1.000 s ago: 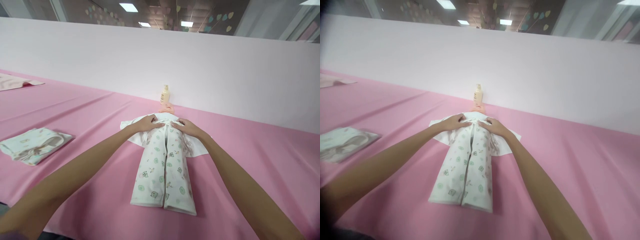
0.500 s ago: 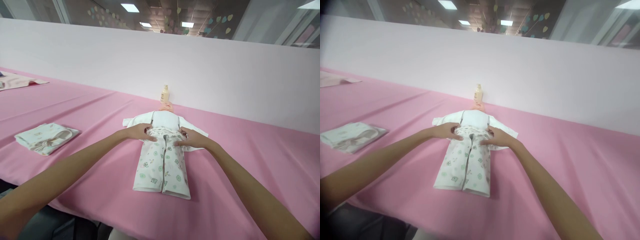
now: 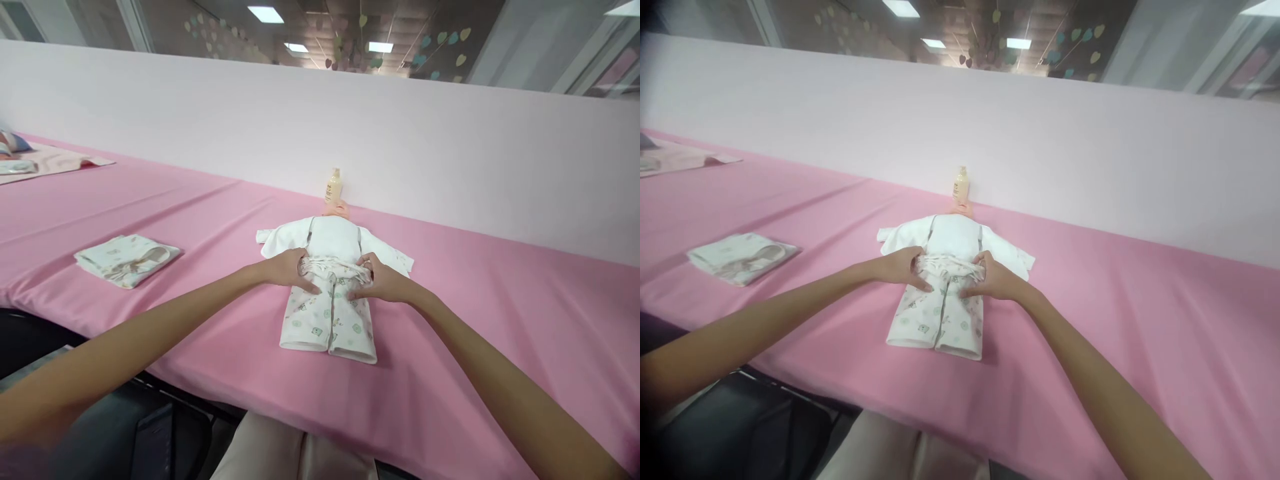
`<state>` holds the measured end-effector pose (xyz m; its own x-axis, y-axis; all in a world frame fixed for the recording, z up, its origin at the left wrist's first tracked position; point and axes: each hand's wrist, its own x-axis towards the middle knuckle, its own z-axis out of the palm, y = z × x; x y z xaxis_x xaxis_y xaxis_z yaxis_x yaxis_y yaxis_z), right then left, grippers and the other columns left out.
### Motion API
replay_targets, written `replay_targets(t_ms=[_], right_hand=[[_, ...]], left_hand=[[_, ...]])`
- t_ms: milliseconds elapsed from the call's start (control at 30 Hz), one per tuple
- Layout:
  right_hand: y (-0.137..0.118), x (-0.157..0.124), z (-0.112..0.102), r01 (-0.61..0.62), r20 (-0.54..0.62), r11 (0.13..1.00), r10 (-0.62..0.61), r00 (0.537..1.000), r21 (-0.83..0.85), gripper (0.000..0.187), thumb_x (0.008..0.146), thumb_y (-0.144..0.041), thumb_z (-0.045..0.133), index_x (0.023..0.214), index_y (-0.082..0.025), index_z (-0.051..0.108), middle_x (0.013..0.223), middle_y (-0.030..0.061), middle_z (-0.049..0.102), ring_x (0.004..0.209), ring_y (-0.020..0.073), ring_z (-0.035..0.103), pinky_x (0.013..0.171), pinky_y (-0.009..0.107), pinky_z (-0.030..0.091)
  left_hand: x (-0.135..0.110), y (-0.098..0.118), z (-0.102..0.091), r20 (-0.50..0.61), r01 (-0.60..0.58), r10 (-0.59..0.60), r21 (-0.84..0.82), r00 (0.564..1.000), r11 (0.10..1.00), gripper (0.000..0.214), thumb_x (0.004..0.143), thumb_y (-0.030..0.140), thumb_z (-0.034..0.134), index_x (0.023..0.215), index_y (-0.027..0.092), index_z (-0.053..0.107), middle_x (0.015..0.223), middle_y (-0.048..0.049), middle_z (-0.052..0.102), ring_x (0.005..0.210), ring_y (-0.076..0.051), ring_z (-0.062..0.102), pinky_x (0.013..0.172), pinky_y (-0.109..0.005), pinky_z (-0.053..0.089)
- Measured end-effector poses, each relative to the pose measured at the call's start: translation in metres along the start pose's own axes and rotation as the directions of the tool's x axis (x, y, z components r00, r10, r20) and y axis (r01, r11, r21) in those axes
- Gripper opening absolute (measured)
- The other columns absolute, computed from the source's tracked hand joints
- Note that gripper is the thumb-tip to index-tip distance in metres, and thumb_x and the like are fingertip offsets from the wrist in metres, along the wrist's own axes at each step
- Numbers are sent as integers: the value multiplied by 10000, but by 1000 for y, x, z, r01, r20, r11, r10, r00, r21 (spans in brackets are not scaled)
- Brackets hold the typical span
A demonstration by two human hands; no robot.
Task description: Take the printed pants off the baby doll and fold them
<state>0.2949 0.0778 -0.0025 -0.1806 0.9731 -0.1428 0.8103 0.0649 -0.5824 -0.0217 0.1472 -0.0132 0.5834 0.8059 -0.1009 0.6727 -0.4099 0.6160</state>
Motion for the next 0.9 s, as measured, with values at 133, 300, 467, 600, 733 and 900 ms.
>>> replay_targets(t_ms=[133,300,467,600,733,900], right_hand=[[-4,-2,9,6,-3,999,-6,1000,-39,726,650,-832,875,1018,-263,614,976,29,706,887,277,628,692,339,400],[-6,-12,16,57,-10,995,-58,998,-76,676,742,-866,786,761,-249,509,787,-7,614,771,230,558,661,330,338],[-17,-24,12,23,40,996,-19,999,-87,643,692,-815,869,890,-268,596,979,33,733,880,283,643,694,348,420],[-25,-30,13,3,61,996,3,998,-91,722,582,-761,962,1008,-273,643,1152,69,770,998,333,687,747,374,481],[-31,-37,18,-9,59,996,14,998,-88,621,620,-712,952,945,-263,671,1082,52,784,987,330,701,746,370,473],[-39,-51,29,52,20,985,-49,999,-167,627,722,-830,807,812,-240,615,1003,78,736,979,336,665,769,392,457]], left_hand=[[-2,0,10,-18,-17,16,-38,1000,999,725,587,782,902,944,247,569,956,-41,656,846,-266,635,649,-345,415],[-8,-1,18,-60,-137,138,21,989,990,590,730,753,808,818,237,534,930,-64,631,844,-259,601,688,-365,424],[-26,7,13,-6,-62,62,17,998,998,701,724,778,800,1101,232,577,1034,-85,709,910,-295,673,693,-361,445],[-36,13,12,82,-5,6,-2,997,1000,887,589,671,919,1273,238,557,1163,-102,744,1010,-326,716,724,-352,490],[-41,18,18,111,4,0,-33,994,999,776,619,706,905,1186,252,632,1207,-86,756,1076,-330,712,794,-352,520],[-54,25,26,32,-62,60,68,998,996,663,669,806,829,944,226,663,1131,-95,727,1028,-326,673,837,-385,513]])
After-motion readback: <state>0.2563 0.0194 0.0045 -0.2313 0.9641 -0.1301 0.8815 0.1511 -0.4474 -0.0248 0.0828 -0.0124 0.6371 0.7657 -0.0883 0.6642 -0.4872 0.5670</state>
